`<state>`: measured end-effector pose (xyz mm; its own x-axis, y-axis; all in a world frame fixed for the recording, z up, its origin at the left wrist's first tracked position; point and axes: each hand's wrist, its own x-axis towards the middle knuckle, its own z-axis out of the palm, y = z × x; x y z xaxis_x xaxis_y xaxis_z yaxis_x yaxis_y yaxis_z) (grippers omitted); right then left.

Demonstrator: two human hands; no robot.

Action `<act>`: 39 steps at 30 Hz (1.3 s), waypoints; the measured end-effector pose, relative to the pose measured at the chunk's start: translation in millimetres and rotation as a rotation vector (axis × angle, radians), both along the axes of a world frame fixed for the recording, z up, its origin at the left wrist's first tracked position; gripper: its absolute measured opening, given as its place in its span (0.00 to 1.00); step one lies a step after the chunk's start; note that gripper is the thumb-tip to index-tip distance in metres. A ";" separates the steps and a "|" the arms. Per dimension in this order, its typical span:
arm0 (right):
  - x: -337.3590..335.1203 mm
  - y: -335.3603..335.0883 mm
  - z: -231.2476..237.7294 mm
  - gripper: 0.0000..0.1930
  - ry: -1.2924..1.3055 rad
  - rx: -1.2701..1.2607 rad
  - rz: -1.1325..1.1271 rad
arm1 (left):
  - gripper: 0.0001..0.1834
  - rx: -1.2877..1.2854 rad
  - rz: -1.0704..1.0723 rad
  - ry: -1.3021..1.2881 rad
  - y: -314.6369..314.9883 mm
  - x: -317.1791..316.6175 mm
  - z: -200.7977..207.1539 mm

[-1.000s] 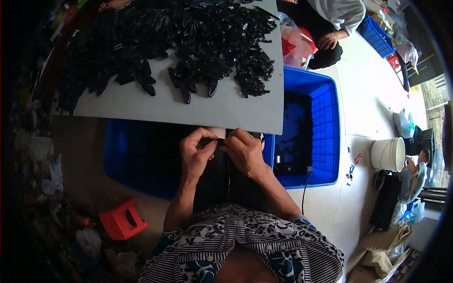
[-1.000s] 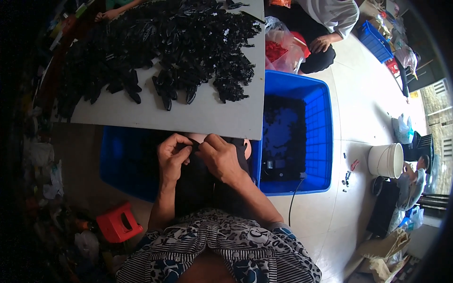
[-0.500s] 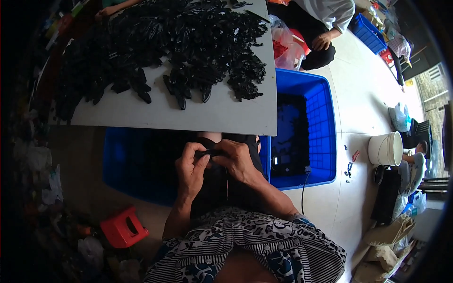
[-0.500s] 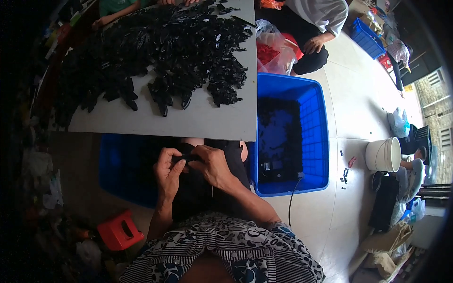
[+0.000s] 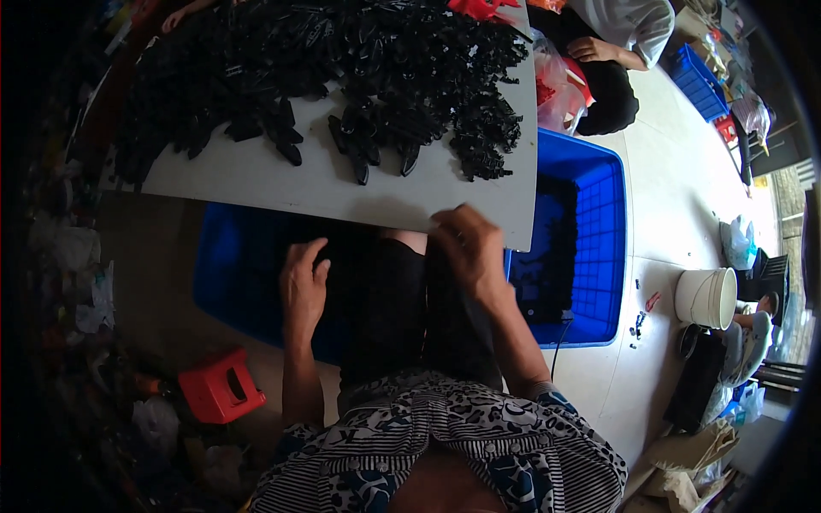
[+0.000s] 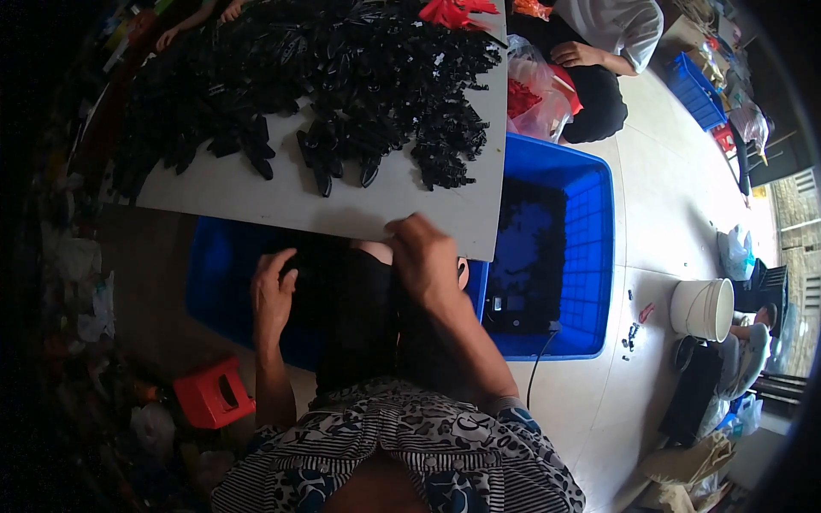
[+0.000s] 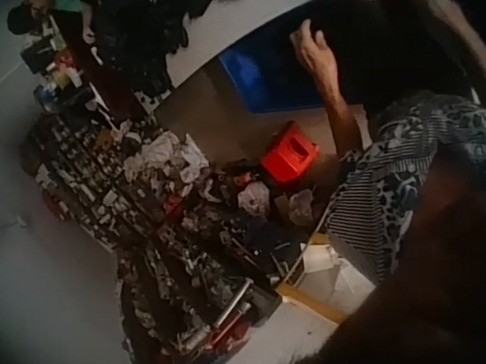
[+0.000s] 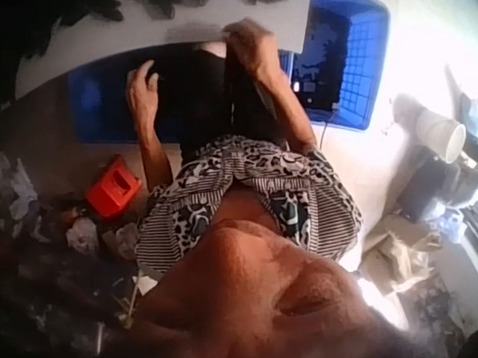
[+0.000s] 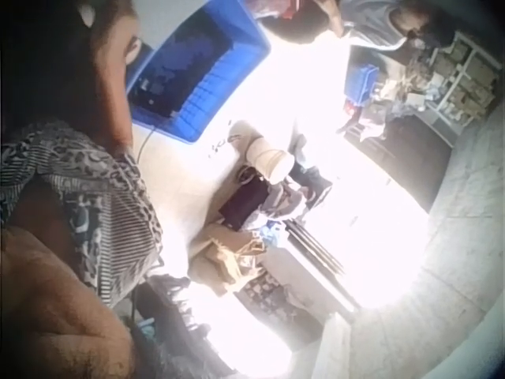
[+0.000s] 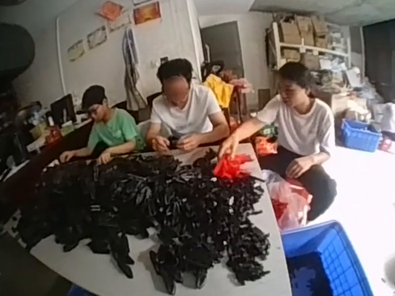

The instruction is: The person picks up plastic components from the table, snaps the pieces together by hand, and drops the assembled parts into a tub.

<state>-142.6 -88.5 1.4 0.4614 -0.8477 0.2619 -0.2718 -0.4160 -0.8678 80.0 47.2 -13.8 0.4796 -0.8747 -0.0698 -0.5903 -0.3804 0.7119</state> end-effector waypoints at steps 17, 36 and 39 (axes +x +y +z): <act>23.0 -54.3 -20.8 0.06 0.489 -0.452 -0.351 | 0.13 -0.348 -0.027 -0.622 -155.4 -62.8 1.6; -6.9 -30.8 -17.3 0.09 -0.141 -0.084 -0.237 | 0.11 -0.470 -0.130 -0.645 -150.1 -68.9 -0.3; -7.9 -32.1 -19.1 0.09 -0.167 -0.063 -0.243 | 0.14 -0.317 -0.171 -0.662 -151.2 -70.8 3.8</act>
